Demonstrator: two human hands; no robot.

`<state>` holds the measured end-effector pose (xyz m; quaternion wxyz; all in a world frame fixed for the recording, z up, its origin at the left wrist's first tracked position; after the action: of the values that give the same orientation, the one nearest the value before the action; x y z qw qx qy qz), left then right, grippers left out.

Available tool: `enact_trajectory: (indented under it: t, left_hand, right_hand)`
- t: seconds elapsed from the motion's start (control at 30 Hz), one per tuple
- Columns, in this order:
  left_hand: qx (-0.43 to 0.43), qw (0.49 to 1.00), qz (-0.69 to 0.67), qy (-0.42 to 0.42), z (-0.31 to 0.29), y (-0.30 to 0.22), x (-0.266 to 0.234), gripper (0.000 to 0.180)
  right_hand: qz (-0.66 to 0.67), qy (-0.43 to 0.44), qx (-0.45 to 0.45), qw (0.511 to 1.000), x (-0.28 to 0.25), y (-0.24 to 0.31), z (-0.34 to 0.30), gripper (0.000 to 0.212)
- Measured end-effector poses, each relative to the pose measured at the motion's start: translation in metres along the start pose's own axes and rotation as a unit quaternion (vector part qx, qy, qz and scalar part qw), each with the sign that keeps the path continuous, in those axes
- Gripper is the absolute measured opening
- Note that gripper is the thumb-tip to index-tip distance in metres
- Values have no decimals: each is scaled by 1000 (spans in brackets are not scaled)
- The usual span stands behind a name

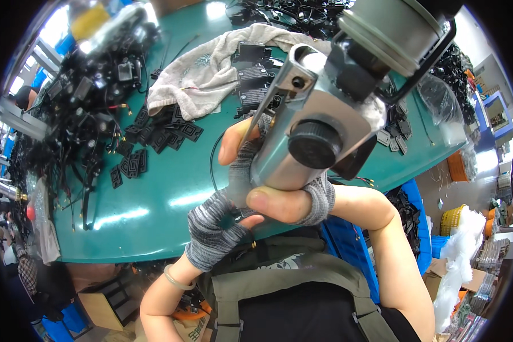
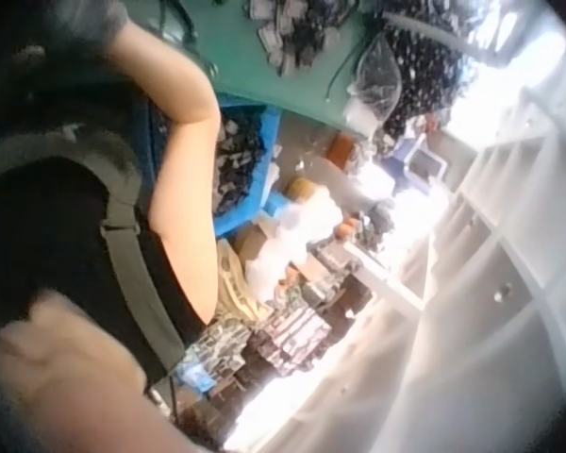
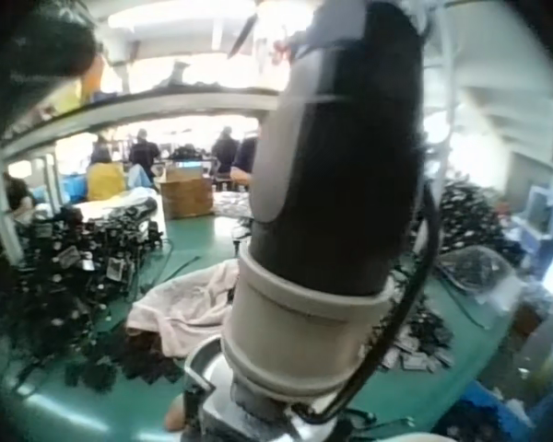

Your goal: Assembling small mechanical lever components with wiring at a factory workstation.

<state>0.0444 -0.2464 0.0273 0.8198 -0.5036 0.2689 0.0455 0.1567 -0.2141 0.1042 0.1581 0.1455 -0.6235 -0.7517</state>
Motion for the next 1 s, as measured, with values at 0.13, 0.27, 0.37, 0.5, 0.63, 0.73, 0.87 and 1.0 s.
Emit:
enact_trajectory:
  t: [0.13,0.27,0.37,0.5,0.63,0.73,0.87,1.0]
  left_hand:
    - [-23,996,-79,-29,2,-2,-3,37]
    - [-67,994,-86,2,-1,2,0,37]
    - [-106,990,-77,45,-2,9,7,40]
    - [-108,989,-88,44,-3,10,6,41]
    - [-68,995,-66,-22,5,-1,-4,35]
    - [-52,996,-65,-17,7,-4,-3,36]
    - [-34,998,-55,-22,7,-4,-4,35]
    - [-42,996,-72,-42,-1,8,-5,31]
  right_hand:
    - [6,40,32,999,14,-6,3,48]
    - [15,55,61,996,18,-15,3,49]
    - [-5,36,-6,999,14,-17,8,49]
    - [-30,39,-12,999,16,-12,10,49]
    - [-35,51,-8,998,18,-11,11,49]
    - [-20,29,-35,999,14,-5,11,48]
    - [43,-5,-26,999,14,-16,14,43]
    - [-87,-42,-110,989,15,-11,16,32]
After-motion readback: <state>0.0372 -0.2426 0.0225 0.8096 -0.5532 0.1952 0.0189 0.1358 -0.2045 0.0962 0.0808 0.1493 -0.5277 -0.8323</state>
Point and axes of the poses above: each hand's wrist, its own z-axis towards the middle knuckle, its own x-axis out of the palm, y = z × x, the point moved 9 cm from there along z, towards the middle knuckle, and after that the axes turned 8 degrees about -z, right-handed, at the moved point
